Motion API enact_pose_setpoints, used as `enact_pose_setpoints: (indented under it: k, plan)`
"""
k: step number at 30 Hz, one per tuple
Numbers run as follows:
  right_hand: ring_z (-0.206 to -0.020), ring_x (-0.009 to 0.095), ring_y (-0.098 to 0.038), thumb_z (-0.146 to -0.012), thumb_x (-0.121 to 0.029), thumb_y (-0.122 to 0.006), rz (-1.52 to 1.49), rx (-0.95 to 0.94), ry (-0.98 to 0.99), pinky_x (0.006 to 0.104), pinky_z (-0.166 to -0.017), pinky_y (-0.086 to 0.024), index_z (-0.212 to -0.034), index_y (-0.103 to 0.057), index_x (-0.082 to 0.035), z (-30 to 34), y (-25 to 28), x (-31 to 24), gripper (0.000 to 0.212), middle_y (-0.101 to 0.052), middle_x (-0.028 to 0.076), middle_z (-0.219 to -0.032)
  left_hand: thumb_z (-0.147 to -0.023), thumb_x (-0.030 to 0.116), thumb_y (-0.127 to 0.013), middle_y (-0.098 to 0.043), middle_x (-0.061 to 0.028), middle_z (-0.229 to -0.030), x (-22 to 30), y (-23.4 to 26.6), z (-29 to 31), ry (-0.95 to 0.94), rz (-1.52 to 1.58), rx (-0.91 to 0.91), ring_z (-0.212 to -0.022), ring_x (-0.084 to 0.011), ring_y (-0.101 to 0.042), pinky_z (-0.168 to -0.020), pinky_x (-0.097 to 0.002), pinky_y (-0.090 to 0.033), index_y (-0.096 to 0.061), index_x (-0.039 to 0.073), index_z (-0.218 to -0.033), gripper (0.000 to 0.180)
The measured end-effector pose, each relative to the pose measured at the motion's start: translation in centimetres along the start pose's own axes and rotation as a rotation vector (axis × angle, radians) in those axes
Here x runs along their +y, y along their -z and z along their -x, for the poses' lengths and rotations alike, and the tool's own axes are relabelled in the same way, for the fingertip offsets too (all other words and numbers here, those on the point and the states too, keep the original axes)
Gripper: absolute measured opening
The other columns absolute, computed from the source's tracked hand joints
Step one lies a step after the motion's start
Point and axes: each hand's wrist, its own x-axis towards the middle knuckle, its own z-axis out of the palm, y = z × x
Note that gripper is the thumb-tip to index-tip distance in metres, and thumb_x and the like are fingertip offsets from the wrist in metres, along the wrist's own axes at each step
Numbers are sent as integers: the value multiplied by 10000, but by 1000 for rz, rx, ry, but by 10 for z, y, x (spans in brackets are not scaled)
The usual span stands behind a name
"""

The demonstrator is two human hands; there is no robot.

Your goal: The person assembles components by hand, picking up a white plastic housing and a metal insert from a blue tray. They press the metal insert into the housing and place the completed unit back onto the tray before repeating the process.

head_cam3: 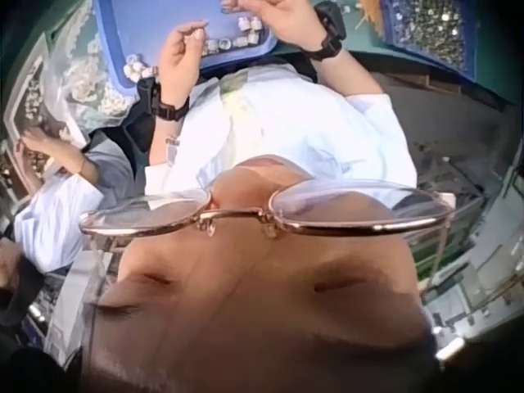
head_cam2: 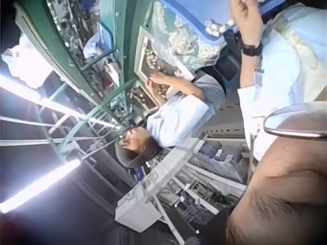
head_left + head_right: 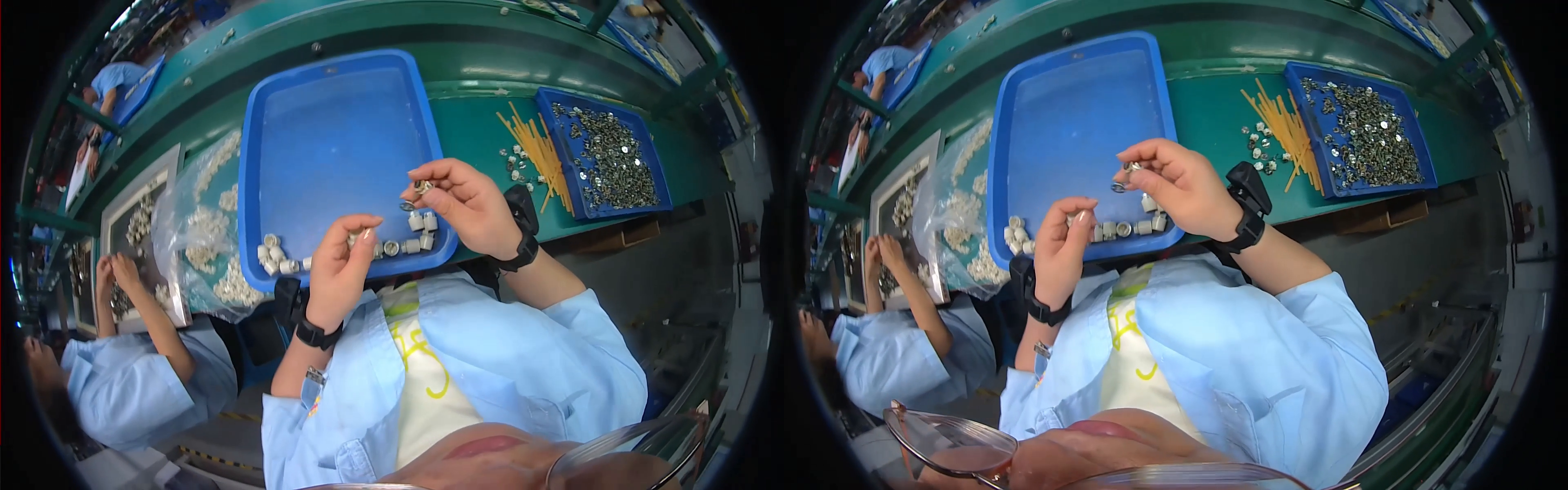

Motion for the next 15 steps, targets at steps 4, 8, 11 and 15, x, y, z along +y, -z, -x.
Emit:
enact_pose_setpoints:
  k: [4,8,11,15]
  plan:
    - [-915,114,-539,-874,-42,-519,324,-142,56,242,-817,-437,-1094,-510,22,1,-4,2,230,-565,75,-977,-865,64,-552,-572,-8,-888,16,-14,1,-3,52,-30,-799,-35,-518,-689,-179,-428,-556,18,-1003,146]
    - [-921,118,-542,-868,-29,-524,150,-126,47,238,-820,-434,-1077,-524,27,5,-13,15,217,-565,80,-989,-846,61,-580,-581,-5,-871,10,-12,5,-23,105,-2,-794,-31,-524,-667,-170,-429,-562,21,-1002,162]
    - [-921,116,-539,-862,-29,-536,-38,-64,5,230,-811,-430,-1037,-552,23,9,-23,20,184,-563,74,-994,-835,57,-597,-581,1,-869,7,-15,8,-48,108,86,-775,-28,-525,-647,-164,-430,-567,23,-993,165]
    - [-931,115,-531,-850,-25,-554,-163,-60,-64,227,-810,-426,-1019,-564,18,12,-27,16,174,-559,70,-1003,-827,36,-602,-565,-14,-929,3,-13,9,-50,105,115,-810,-48,-514,-690,-174,-426,-555,11,-994,175]
